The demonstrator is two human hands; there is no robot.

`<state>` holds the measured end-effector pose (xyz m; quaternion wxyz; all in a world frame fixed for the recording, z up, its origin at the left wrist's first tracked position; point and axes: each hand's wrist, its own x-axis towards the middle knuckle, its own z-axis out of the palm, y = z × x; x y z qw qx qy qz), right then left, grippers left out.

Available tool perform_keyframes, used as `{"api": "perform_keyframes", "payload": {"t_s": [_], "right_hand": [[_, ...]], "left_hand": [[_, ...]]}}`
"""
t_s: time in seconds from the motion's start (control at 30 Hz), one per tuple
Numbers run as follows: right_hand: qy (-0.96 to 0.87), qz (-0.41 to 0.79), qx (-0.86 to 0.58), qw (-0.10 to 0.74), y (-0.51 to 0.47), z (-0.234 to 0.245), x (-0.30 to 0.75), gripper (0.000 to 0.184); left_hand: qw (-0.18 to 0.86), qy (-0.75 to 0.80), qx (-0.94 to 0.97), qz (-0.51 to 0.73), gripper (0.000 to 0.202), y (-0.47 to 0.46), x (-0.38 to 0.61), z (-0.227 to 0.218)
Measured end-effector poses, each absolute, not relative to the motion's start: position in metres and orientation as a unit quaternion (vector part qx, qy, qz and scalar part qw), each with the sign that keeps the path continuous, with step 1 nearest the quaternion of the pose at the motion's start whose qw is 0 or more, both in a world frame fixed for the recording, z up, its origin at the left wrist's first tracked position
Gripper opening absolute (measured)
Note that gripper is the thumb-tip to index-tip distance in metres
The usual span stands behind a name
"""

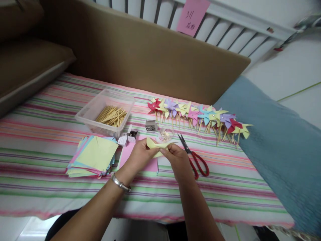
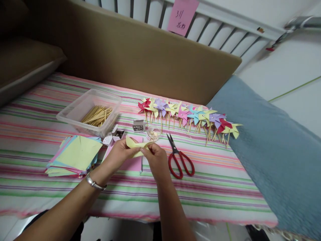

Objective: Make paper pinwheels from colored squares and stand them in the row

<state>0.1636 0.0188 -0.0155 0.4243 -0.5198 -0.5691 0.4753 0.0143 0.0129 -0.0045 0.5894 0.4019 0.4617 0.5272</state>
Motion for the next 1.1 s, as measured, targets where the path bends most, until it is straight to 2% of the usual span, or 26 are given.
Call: {"api": "perform_keyframes", "payload": {"t_s": [0.27,0.53,0.83,0.97,1.1], "right_hand": [[-0.532,0.528,-0.484,0.453,0.017,-0.008,0.158,0.014],[-0.512,0.52,-0.473,0.494,0.018,-0.009,0.152,0.013],[-0.532,0.531,-0.452,0.481,0.012,0.0,0.148,0.011],[-0.526,0.516,-0.473,0.483,0.013,0.007,0.157,0.022],[-0.48,0.438,-0.517,0.557,0.014,0.016,0.171,0.036]], "left_hand": [[0.587,0.432,0.446,0.52,0.011,0.011,0.011,-0.004],[0.62,0.402,0.423,0.525,0.026,0.011,0.014,-0.003],[0.6,0.444,0.41,0.524,0.011,0.011,0.011,-0.004],[0.592,0.453,0.413,0.524,0.006,0.012,0.009,-0.003],[0.582,0.462,0.415,0.525,0.007,0.012,0.006,-0.001]]}}
